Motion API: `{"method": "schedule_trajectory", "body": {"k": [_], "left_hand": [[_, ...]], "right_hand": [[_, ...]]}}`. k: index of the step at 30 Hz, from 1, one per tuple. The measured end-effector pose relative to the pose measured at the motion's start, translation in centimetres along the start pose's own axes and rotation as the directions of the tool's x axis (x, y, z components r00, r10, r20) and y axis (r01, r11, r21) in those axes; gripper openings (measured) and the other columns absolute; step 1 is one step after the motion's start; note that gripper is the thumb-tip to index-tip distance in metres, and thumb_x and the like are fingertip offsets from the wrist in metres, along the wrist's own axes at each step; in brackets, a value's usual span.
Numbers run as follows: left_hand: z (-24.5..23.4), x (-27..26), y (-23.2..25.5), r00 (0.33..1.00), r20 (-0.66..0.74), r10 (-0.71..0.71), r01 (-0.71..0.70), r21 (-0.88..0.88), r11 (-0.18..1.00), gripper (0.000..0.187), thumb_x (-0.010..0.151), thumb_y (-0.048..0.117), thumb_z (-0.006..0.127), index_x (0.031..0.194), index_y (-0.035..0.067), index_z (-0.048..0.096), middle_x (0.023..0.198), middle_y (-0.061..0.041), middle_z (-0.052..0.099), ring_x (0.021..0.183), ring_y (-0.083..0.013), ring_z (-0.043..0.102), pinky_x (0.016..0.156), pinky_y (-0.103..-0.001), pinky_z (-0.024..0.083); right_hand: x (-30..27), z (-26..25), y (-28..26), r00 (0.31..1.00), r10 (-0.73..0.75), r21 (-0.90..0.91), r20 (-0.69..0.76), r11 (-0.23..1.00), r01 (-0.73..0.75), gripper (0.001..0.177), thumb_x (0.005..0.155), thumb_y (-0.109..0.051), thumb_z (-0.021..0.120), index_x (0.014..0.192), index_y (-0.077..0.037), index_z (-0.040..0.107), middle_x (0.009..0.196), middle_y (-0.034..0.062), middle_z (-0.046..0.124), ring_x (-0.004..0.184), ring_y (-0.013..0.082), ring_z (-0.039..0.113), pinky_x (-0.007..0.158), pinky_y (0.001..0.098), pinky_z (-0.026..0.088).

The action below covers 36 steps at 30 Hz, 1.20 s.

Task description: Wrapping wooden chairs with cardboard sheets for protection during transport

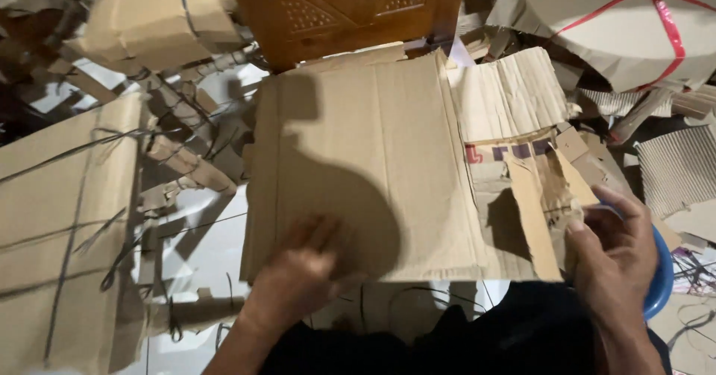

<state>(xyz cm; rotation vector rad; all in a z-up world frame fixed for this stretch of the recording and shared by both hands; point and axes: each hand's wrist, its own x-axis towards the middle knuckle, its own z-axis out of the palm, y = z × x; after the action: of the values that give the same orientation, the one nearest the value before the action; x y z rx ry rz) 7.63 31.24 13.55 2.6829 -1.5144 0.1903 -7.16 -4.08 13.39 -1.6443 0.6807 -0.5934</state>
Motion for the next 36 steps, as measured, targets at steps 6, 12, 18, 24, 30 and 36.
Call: {"method": "schedule_trajectory", "body": {"k": [6,12,18,24,30,36], "left_hand": [[3.8,4.3,2.6,0.864,-0.280,0.419,-0.190,0.589,0.786,0.008,0.089,0.013,0.068,0.096,0.010,0.066,0.080,-0.017,0.070,0.061,-0.0265,0.067,0.047,-0.031,0.052],[3.3,5.2,2.7,0.983,-0.185,-0.016,0.013,-0.013,1.000,0.019,0.087,0.015,0.076,0.105,0.008,0.073,0.099,-0.015,0.073,0.071,-0.0254,0.068,0.066,-0.042,0.063],[-9.6,6.7,-1.9,0.986,-0.153,-0.071,0.067,-0.033,0.997,0.035,0.089,0.030,0.072,0.118,0.012,0.068,0.115,-0.008,0.071,0.091,-0.0225,0.071,0.072,-0.035,0.059],[-26.6,11.5,-5.9,0.830,-0.303,-0.468,0.423,-0.206,0.883,0.048,0.077,-0.007,0.070,0.124,-0.001,0.063,0.112,-0.020,0.072,0.089,-0.0361,0.068,0.080,-0.041,0.056],[-37.8,13.9,-6.1,0.733,-0.308,-0.607,0.543,-0.272,0.794,0.049,0.085,-0.015,0.063,0.133,-0.004,0.058,0.106,-0.014,0.068,0.081,-0.0220,0.062,0.071,-0.033,0.056],[-40.8,12.4,-7.2,0.561,-0.150,-0.814,0.689,-0.461,0.559,0.070,0.085,-0.012,0.057,0.151,0.004,0.041,0.115,-0.019,0.065,0.094,-0.0323,0.065,0.079,-0.042,0.054]], "right_hand": [[3.0,-0.5,1.6,0.986,0.165,-0.197,-0.017,0.966,-0.165,0.053,0.095,0.018,0.050,0.147,0.015,0.041,0.111,0.0367,0.057,0.092,0.0425,0.060,0.082,0.0512,0.052],[7.0,1.6,2.1,0.932,0.354,-0.096,-0.079,0.928,-0.360,0.052,0.093,0.018,0.054,0.144,0.006,0.050,0.120,0.0241,0.057,0.101,0.0286,0.056,0.085,0.0384,0.046],[10.5,2.2,-7.4,0.933,0.360,-0.073,0.018,0.931,-0.358,0.050,0.094,0.013,0.045,0.143,0.001,0.046,0.102,0.0168,0.057,0.069,0.0172,0.046,0.058,0.0294,0.038],[13.3,-1.6,-17.0,0.920,0.392,-0.194,-0.007,0.902,-0.386,0.044,0.090,0.013,0.047,0.132,0.003,0.055,0.127,0.0162,0.063,0.107,0.0228,0.058,0.087,0.0320,0.047],[13.9,-6.2,-22.9,0.831,0.554,-0.113,-0.061,0.823,-0.557,0.036,0.097,0.008,0.049,0.129,-0.005,0.061,0.102,0.0080,0.053,0.087,0.0131,0.048,0.081,0.0265,0.040],[13.8,-8.6,-23.5,0.806,0.586,-0.123,-0.083,0.797,-0.592,0.031,0.098,0.007,0.051,0.125,-0.004,0.064,0.109,0.0121,0.060,0.092,0.0151,0.057,0.082,0.0251,0.048]]}}
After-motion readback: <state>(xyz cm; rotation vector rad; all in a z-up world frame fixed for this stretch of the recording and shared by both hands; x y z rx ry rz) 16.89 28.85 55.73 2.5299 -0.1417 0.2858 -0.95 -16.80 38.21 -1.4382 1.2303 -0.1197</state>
